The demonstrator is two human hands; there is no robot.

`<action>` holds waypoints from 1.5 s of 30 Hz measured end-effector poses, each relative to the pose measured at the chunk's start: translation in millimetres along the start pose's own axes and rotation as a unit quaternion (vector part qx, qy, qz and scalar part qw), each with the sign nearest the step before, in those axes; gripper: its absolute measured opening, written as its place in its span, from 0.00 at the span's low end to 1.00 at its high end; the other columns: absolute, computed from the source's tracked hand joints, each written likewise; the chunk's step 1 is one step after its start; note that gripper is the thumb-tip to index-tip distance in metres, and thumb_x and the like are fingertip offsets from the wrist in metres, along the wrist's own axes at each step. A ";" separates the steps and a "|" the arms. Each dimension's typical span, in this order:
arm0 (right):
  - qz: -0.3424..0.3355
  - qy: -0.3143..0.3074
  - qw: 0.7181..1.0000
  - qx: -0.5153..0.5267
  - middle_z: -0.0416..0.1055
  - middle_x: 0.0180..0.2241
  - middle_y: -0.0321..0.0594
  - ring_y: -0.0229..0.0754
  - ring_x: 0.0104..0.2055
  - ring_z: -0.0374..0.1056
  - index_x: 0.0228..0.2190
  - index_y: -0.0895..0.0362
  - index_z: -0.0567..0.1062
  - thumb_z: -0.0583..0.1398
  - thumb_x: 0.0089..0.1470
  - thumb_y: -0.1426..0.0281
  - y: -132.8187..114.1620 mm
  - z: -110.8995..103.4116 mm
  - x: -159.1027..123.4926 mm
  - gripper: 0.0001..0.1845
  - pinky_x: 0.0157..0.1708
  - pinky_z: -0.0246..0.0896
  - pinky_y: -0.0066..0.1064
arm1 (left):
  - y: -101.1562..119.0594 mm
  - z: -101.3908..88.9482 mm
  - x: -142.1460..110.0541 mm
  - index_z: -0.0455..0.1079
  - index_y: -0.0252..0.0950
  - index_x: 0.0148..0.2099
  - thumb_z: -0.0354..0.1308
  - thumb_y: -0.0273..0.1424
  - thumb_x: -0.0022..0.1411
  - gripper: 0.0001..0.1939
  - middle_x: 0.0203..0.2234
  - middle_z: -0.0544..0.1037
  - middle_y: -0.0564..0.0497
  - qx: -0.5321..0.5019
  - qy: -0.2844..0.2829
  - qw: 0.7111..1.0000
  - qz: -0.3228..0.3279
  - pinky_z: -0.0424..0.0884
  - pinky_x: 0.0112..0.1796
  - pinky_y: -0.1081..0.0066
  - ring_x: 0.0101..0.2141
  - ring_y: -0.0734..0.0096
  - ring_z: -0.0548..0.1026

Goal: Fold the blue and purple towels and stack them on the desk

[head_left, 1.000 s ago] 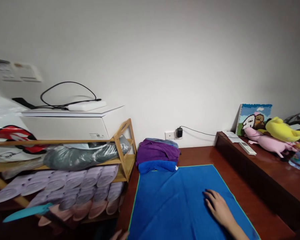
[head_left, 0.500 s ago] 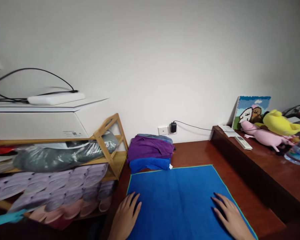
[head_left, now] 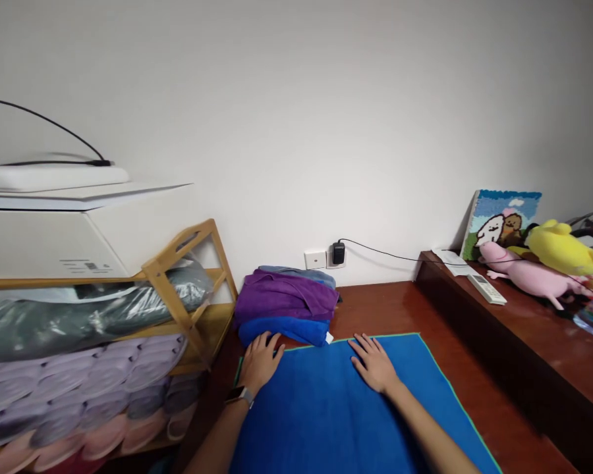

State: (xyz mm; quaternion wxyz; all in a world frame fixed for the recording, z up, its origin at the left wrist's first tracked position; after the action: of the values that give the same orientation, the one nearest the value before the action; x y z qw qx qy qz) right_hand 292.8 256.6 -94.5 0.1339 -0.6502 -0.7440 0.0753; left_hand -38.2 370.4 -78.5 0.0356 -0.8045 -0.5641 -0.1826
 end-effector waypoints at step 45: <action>0.175 0.028 0.981 -0.079 0.47 0.76 0.43 0.50 0.78 0.39 0.74 0.56 0.54 0.43 0.73 0.57 99.0 -34.0 -57.2 0.34 0.75 0.31 0.50 | -17.5 -2.0 -62.2 0.69 0.36 0.69 0.45 0.49 0.72 0.33 0.70 0.67 0.37 0.019 -0.001 1.000 0.010 0.58 0.69 0.45 0.70 0.45 0.63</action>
State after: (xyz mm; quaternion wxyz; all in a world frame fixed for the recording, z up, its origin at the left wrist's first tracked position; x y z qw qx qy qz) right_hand 403.5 212.1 -96.2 0.0878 -0.7810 -0.6180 0.0203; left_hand -73.3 320.5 -100.1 0.0520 -0.8097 -0.5591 -0.1709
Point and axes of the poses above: each hand's wrist, its own x-axis towards the middle knuckle, its own z-axis out of the palm, y = z × x, the point moved 6 cm from there along x, towards the middle knuckle
